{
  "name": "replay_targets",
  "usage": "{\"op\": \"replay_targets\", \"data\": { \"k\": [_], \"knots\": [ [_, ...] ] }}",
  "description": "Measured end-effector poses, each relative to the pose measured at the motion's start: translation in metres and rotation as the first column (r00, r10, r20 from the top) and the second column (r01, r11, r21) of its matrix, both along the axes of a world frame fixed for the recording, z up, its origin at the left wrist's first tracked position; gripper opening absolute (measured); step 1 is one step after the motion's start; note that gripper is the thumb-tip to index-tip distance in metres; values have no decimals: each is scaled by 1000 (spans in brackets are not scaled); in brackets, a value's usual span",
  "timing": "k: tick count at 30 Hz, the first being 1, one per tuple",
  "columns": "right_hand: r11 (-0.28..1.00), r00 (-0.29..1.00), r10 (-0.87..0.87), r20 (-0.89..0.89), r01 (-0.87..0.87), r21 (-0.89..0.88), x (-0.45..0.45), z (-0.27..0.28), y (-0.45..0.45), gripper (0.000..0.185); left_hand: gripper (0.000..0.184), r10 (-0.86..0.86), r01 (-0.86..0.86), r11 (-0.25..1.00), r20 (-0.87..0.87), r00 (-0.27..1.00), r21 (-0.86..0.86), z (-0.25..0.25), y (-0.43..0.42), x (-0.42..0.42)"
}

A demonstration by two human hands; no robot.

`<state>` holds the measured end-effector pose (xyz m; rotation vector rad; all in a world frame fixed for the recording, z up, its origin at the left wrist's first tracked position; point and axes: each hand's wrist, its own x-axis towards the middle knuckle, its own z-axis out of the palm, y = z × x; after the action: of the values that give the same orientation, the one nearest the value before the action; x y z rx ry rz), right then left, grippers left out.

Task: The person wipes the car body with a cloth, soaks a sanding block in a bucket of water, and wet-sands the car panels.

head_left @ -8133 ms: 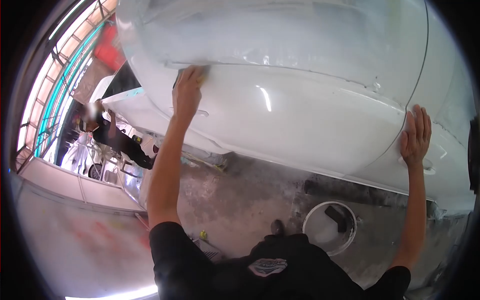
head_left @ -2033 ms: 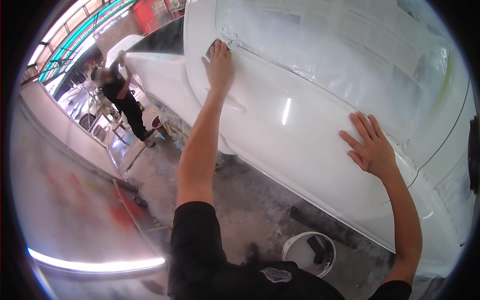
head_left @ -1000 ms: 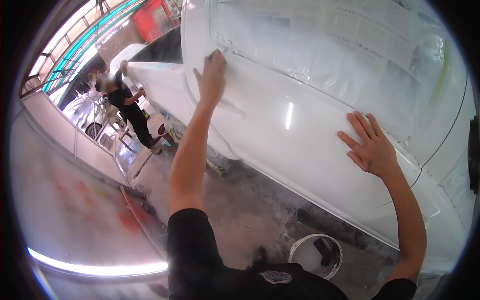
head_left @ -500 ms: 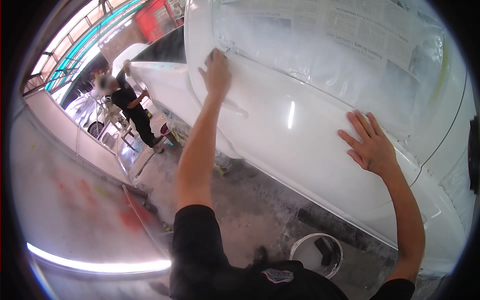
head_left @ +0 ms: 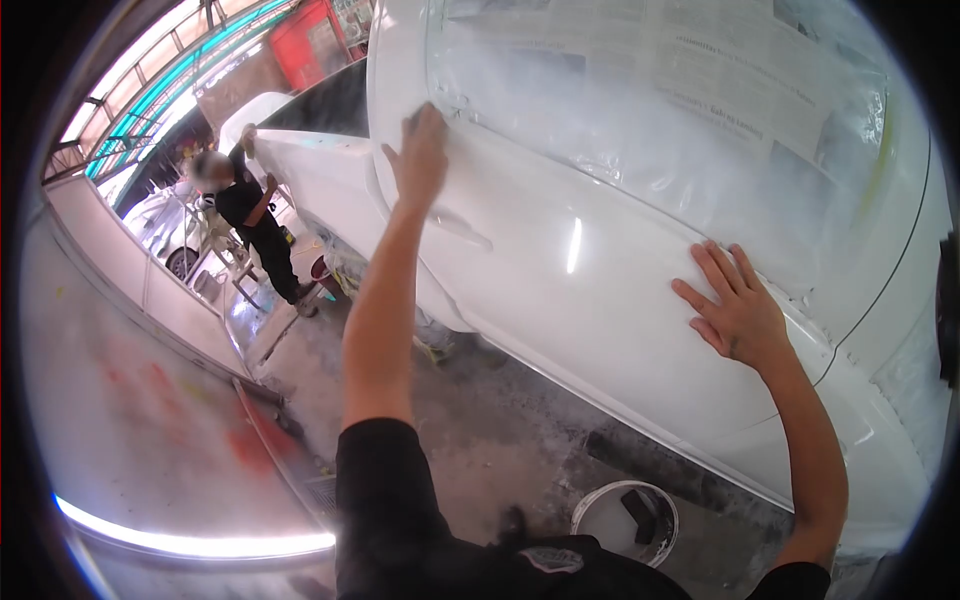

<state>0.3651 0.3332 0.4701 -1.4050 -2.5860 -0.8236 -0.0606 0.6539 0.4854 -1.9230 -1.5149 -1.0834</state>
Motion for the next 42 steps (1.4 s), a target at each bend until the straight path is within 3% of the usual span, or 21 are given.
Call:
{"op": "replay_targets", "data": {
  "k": [1,4,8,11,14,18,19,21,23,24,26,32,33,34,36,39,42],
  "knots": [
    [1000,1000,-4,3,4,0,0,0,-2,58,45,56,-58,998,-54,997,-40,20,-6,3],
    [1000,1000,-22,13,22,-3,-3,3,-5,58,55,-12,17,997,69,998,-76,1,-11,19],
    [1000,1000,-14,-2,14,-16,1,1,-1,58,46,-105,103,994,-42,994,-42,-17,-25,14],
    [1000,1000,-12,7,12,-4,-1,1,-1,58,46,-46,46,990,2,999,-135,25,-34,13],
    [1000,1000,-11,-1,11,-2,-2,0,-4,58,42,11,-11,997,1,1000,70,-19,-9,25],
    [1000,1000,-8,-1,8,-1,-1,1,1,59,42,-21,27,998,-120,993,49,-9,-28,17],
    [1000,1000,-11,0,11,-3,-2,0,-1,59,43,-10,9,1000,-42,999,-30,7,-30,17],
    [1000,1000,-18,-1,18,3,-3,4,-3,60,42,33,-34,999,-55,998,-15,12,-21,23],
    [1000,1000,-3,-8,3,-3,-4,2,-5,61,44,37,-37,999,-9,999,1,0,-24,28],
    [1000,1000,3,-12,-2,3,-1,1,-4,61,43,19,-17,1000,-91,996,22,-12,-27,34],
    [1000,1000,6,-19,-6,0,0,-3,0,61,43,-26,31,998,-77,997,61,-24,-35,30],
    [1000,1000,-7,-30,7,-19,-1,-1,-6,60,48,31,-25,991,38,999,-135,3,-37,43],
    [1000,1000,-9,-29,8,-15,-1,0,-5,60,49,64,-60,997,-80,995,44,-27,-29,47],
    [1000,1000,-10,-28,9,-11,-1,0,-2,60,48,10,-4,998,-107,994,64,-36,-46,62],
    [1000,999,2,-37,-3,-20,0,-5,-1,60,48,-79,80,997,-59,995,18,-39,-55,56],
    [1000,999,14,-41,-15,-23,-2,-5,-3,60,49,-45,63,985,114,993,-163,0,-57,39],
    [1000,999,10,-40,-11,-10,0,0,-4,61,46,-12,18,997,83,996,-70,-8,-51,49]
  ]
}}
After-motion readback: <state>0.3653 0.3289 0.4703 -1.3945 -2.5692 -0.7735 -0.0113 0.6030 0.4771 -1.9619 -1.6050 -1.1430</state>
